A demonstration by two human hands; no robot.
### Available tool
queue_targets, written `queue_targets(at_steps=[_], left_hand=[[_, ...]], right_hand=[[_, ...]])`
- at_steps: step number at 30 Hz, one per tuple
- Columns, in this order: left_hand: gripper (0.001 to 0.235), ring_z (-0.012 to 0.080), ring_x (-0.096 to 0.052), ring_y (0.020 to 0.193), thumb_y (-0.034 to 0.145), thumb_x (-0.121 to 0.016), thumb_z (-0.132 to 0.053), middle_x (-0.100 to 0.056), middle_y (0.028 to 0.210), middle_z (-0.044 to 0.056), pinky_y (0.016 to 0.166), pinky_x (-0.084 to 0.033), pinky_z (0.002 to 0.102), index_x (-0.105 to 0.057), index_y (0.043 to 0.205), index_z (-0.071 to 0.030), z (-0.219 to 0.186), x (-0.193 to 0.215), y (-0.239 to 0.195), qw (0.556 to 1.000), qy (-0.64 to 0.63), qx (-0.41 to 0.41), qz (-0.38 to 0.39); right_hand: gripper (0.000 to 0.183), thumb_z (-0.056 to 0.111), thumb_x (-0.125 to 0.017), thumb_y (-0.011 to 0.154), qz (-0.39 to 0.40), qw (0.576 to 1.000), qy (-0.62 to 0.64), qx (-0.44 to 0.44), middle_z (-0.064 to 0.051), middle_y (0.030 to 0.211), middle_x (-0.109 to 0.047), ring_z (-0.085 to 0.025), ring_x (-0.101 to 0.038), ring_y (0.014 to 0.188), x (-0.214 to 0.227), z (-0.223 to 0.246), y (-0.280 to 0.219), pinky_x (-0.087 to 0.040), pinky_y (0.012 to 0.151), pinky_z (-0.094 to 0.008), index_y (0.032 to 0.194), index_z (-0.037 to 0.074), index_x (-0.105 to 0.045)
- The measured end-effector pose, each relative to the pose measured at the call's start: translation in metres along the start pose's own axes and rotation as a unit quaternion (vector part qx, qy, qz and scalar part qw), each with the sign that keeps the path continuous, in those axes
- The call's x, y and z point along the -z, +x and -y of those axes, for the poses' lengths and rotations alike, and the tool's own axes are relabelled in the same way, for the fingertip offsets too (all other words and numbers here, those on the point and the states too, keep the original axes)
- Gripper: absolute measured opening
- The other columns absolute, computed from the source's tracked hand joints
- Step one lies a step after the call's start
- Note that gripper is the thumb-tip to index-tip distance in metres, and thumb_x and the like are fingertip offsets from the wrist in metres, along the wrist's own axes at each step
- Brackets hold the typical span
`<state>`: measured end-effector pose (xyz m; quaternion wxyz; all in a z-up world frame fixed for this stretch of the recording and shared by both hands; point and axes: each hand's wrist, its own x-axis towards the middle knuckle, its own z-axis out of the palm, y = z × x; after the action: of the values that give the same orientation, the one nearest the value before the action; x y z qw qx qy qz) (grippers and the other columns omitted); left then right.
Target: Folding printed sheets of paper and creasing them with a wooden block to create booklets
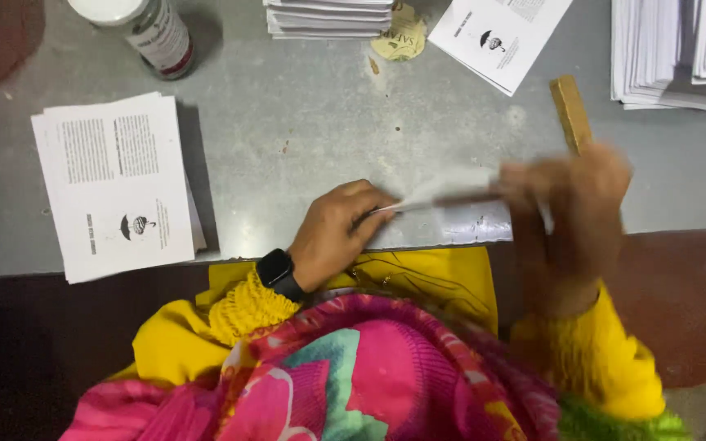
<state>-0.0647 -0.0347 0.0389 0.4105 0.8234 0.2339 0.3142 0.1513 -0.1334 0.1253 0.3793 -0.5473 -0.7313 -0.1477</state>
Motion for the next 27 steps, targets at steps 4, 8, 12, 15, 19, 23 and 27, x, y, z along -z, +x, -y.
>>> queue_targets(at_steps=[4,8,12,15,19,23,27], left_hand=[[0.007,0.0030,-0.050,0.072,0.087,-0.069,-0.016,-0.063,0.081,-0.006,0.064,-0.041,0.021,-0.069,0.090,-0.009,0.007,-0.014,-0.006,0.968,-0.167,0.177,-0.061],[0.020,0.0062,-0.050,0.064,0.082,-0.074,-0.005,-0.051,0.069,-0.002,0.060,-0.049,0.021,-0.061,0.097,-0.007,0.044,-0.028,-0.016,0.913,-0.307,0.221,-0.154],[0.050,0.0351,-0.069,0.077,0.083,-0.074,-0.019,-0.069,0.082,0.016,0.070,-0.055,0.045,-0.044,0.121,-0.004,0.011,0.005,-0.011,0.953,-0.065,0.291,-0.046],[0.047,0.0402,-0.068,0.081,0.089,-0.070,-0.028,-0.066,0.088,0.020,0.069,-0.054,0.049,-0.048,0.121,-0.003,0.015,0.011,-0.012,0.973,0.134,0.186,-0.032],[0.026,0.0334,-0.064,0.086,0.090,-0.068,-0.018,-0.058,0.089,0.010,0.075,-0.053,0.040,-0.060,0.108,-0.003,0.025,0.011,-0.018,0.977,0.187,0.093,-0.042],[0.024,0.0382,-0.055,0.112,0.089,-0.064,-0.001,-0.059,0.112,0.018,0.097,-0.046,0.045,-0.063,0.113,0.001,0.030,0.003,-0.019,0.986,0.158,-0.032,-0.035],[0.041,0.0373,-0.036,0.138,0.097,-0.057,-0.012,-0.046,0.143,0.020,0.115,-0.025,0.050,-0.051,0.136,-0.001,0.038,-0.005,-0.017,0.982,0.177,-0.056,0.041]], right_hand=[[0.035,0.020,-0.064,0.103,-0.076,0.994,-0.050,0.058,-0.024,0.103,-0.056,-0.039,-0.047,0.101,-0.010,0.001,0.050,-0.035,0.090,-0.049,0.118,-0.011,-0.055],[0.021,-0.002,-0.063,0.102,-0.069,0.997,0.019,-0.033,-0.026,0.113,-0.058,-0.038,-0.053,0.099,-0.036,-0.002,0.033,-0.042,0.108,-0.055,0.121,-0.011,-0.057],[0.029,-0.006,-0.078,0.083,0.049,0.947,0.124,-0.292,-0.014,0.096,-0.060,-0.031,-0.061,0.086,-0.066,-0.017,-0.034,-0.053,0.072,-0.039,0.110,0.000,-0.068],[0.026,0.001,-0.074,0.089,0.088,0.892,0.115,-0.428,-0.013,0.097,-0.063,-0.027,-0.062,0.086,-0.059,-0.012,-0.057,-0.052,0.074,-0.037,0.113,0.007,-0.068],[0.022,0.012,-0.072,0.091,0.119,0.834,0.084,-0.532,-0.001,0.092,-0.067,-0.014,-0.066,0.080,-0.056,-0.026,-0.087,-0.052,0.065,-0.029,0.112,0.018,-0.069],[0.022,0.006,-0.069,0.089,0.086,0.808,0.176,-0.556,-0.008,0.093,-0.066,-0.014,-0.062,0.081,-0.049,-0.010,-0.078,-0.053,0.073,-0.027,0.111,0.008,-0.067],[0.030,-0.001,-0.066,0.088,0.106,0.788,0.228,-0.562,-0.017,0.102,-0.067,-0.019,-0.063,0.090,-0.051,-0.003,-0.073,-0.055,0.082,-0.030,0.117,-0.001,-0.061]])
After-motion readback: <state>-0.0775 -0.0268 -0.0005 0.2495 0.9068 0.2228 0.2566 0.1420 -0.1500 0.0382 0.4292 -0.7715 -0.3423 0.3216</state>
